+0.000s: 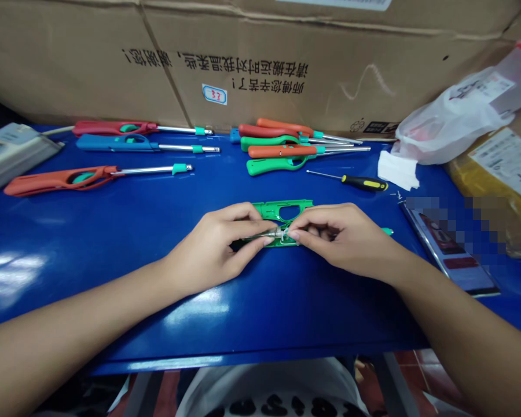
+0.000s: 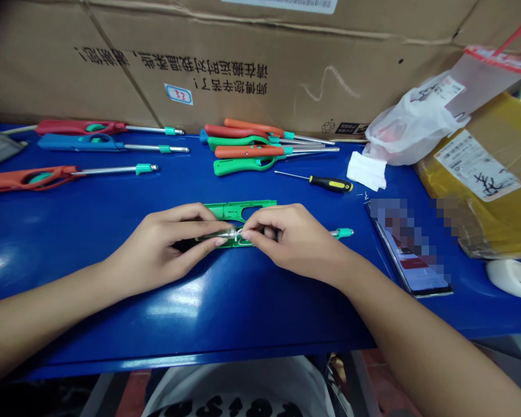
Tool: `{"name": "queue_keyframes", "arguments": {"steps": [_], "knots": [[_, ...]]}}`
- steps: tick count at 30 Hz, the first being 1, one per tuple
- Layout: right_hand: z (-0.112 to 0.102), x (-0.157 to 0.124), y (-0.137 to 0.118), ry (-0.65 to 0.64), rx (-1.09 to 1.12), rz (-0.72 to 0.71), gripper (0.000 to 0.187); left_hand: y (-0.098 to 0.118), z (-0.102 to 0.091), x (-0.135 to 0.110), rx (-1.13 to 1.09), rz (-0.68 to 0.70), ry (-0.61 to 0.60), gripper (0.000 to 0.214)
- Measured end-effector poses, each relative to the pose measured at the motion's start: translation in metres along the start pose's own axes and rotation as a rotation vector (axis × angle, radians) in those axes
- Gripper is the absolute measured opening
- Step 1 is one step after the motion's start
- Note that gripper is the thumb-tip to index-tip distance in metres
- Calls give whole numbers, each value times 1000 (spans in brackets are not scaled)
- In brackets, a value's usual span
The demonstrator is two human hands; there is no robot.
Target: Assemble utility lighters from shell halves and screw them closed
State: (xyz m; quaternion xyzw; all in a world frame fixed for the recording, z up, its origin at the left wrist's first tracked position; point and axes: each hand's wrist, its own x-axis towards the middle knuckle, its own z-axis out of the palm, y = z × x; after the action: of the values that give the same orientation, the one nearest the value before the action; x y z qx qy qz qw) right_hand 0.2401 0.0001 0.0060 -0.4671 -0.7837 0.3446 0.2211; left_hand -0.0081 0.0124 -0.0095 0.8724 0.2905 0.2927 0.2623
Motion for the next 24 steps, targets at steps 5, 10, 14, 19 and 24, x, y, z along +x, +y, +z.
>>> {"name": "queue_keyframes", "arguments": {"steps": [5, 10, 14, 19, 24], "knots": [[-5, -2, -4, 113, -79, -67, 17, 2, -5, 1, 87, 4, -18, 22], [-6, -1, -2, 211, -115, -112, 14, 0, -6, 1, 141, 9, -79, 24], [-6, -1, -1, 235, -132, -125, 13, 1, -7, 3, 139, 35, -79, 20], [-6, -2, 0, 244, -163, -129, 12, 3, -10, 5, 127, 34, -83, 14], [-6, -1, 1, 248, -207, -142, 13, 1, -11, 4, 113, 35, -104, 17]]}}
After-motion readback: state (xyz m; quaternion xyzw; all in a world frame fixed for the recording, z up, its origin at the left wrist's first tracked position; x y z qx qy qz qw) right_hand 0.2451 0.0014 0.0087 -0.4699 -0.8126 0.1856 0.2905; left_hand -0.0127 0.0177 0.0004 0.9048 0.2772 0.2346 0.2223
